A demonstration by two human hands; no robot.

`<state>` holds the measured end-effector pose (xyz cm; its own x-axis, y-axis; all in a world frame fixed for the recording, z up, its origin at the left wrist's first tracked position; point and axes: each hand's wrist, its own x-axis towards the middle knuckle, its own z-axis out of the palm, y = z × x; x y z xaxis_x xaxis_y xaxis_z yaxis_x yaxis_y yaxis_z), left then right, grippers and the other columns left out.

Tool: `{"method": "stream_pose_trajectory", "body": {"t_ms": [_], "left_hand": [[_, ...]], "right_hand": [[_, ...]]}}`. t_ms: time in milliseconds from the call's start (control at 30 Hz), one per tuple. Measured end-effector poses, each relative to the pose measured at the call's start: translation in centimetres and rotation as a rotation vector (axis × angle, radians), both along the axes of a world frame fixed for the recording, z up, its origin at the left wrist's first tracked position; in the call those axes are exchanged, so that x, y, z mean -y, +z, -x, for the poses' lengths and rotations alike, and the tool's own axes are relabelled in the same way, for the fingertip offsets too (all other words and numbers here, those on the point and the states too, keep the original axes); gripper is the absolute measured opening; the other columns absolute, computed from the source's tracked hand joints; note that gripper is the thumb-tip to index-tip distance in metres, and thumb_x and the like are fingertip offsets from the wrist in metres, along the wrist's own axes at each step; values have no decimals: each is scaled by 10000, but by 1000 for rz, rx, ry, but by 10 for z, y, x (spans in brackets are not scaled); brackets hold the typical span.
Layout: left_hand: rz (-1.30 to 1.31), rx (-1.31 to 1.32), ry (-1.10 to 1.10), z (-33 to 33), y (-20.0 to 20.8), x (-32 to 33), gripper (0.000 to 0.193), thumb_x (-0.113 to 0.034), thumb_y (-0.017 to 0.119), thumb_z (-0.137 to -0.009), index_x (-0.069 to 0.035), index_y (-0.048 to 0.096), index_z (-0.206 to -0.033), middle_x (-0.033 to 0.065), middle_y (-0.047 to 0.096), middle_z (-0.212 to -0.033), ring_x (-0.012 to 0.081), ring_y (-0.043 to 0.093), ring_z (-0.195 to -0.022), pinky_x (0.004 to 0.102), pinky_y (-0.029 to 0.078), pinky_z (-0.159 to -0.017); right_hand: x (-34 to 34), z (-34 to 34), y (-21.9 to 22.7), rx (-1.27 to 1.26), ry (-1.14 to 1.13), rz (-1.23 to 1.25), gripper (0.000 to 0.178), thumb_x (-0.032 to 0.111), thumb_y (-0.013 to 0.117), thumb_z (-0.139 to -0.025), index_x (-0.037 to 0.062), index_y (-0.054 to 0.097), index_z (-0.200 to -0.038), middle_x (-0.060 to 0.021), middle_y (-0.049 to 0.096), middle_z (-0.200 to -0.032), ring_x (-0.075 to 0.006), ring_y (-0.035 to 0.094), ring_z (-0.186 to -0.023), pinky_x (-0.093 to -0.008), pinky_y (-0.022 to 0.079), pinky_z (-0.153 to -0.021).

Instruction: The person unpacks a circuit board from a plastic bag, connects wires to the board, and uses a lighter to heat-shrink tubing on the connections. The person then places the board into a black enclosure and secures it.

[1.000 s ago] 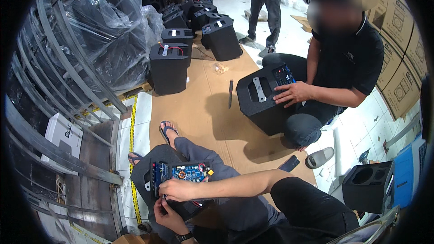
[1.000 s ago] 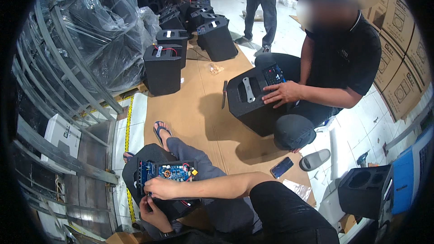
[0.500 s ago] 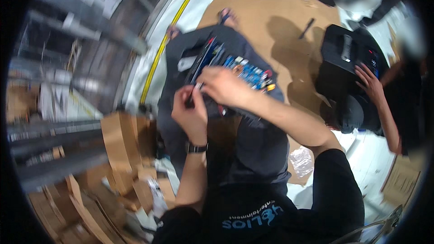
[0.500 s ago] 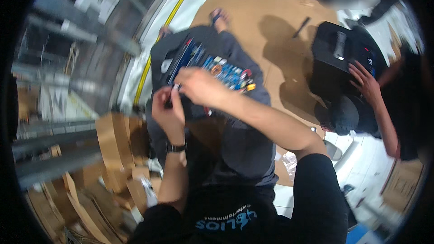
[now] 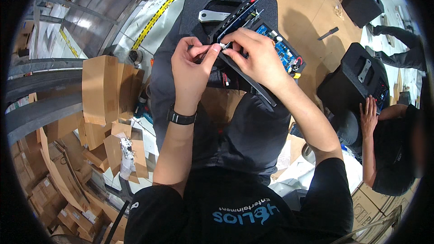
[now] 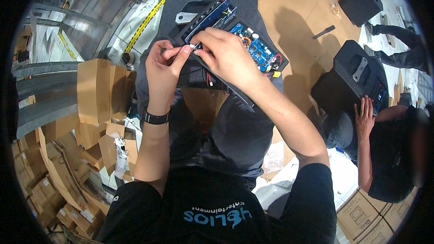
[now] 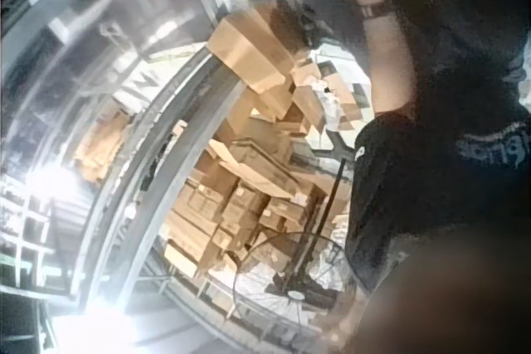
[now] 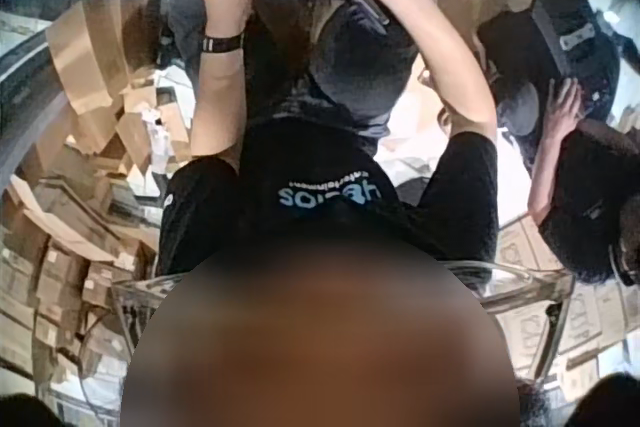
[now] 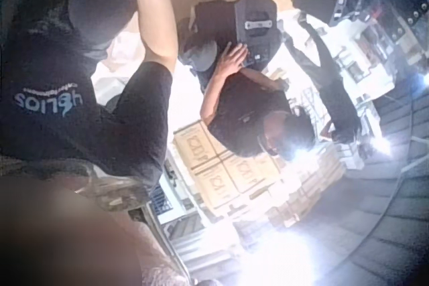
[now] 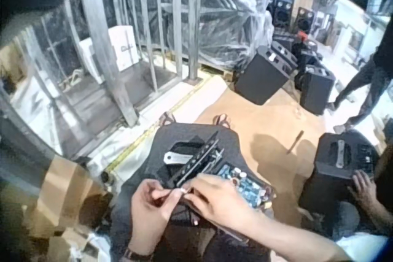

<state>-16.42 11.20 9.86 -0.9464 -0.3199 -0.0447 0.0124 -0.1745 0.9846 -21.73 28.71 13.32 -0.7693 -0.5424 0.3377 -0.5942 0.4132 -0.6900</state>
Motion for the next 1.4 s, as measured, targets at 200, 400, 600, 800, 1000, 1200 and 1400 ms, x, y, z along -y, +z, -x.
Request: {"method": "stream_pose_trajectory", "body": {"t_ms": [200,400,600,800,1000,1200,1400], "left_hand": [[46,-7,-21,0,0,3,335,-16,817,-911,-28,515,-1056,103,778,-913,63,649,-799,207,494,-737],[172,-23,-30,0,3,4,346,-35,810,-911,-1,514,-1086,151,792,-933,88,676,-837,230,524,-733],[193,-51,25,-3,5,-5,280,-30,799,-910,9,585,-1087,115,786,-910,81,674,-806,236,518,-676],[351,-118,32,-12,4,-8,180,-26,793,-915,-9,683,-1057,57,774,-902,51,656,-736,217,505,-615],[316,-178,48,-12,-3,-11,149,-27,784,-932,-16,732,-1071,56,771,-913,32,631,-706,203,472,-557],[334,-176,73,-14,-12,-11,137,-42,795,-920,-26,756,-1050,54,759,-891,58,628,-675,233,475,-576],[390,-205,94,-13,-18,-11,140,-48,806,-902,-43,767,-1036,47,748,-868,79,613,-637,255,450,-564]], "right_hand": [[0,0,1,-73,31,-5,208,36,769,-865,58,734,-1069,-137,639,-903,-364,682,-831,-435,558,-730],[3,1,1,-86,10,-16,230,26,789,-876,49,737,-1099,-87,649,-895,-206,654,-724,-317,542,-642],[2,-2,5,-34,21,-71,215,30,725,-892,29,683,-1102,-154,634,-940,-381,686,-864,-452,567,-751],[4,-2,3,-17,7,-79,216,35,711,-893,26,679,-1106,-163,628,-953,-387,683,-882,-464,562,-769],[3,-1,3,-95,24,-61,226,19,758,-903,20,709,-1124,-108,651,-934,-222,677,-733,-326,556,-657],[-1,-1,3,-73,69,-64,225,44,728,-895,36,687,-1115,-149,638,-950,-369,687,-861,-440,563,-754],[-4,1,1,-74,62,-59,217,47,754,-877,47,708,-1089,-137,666,-919,-343,700,-847,-408,569,-742]]}}
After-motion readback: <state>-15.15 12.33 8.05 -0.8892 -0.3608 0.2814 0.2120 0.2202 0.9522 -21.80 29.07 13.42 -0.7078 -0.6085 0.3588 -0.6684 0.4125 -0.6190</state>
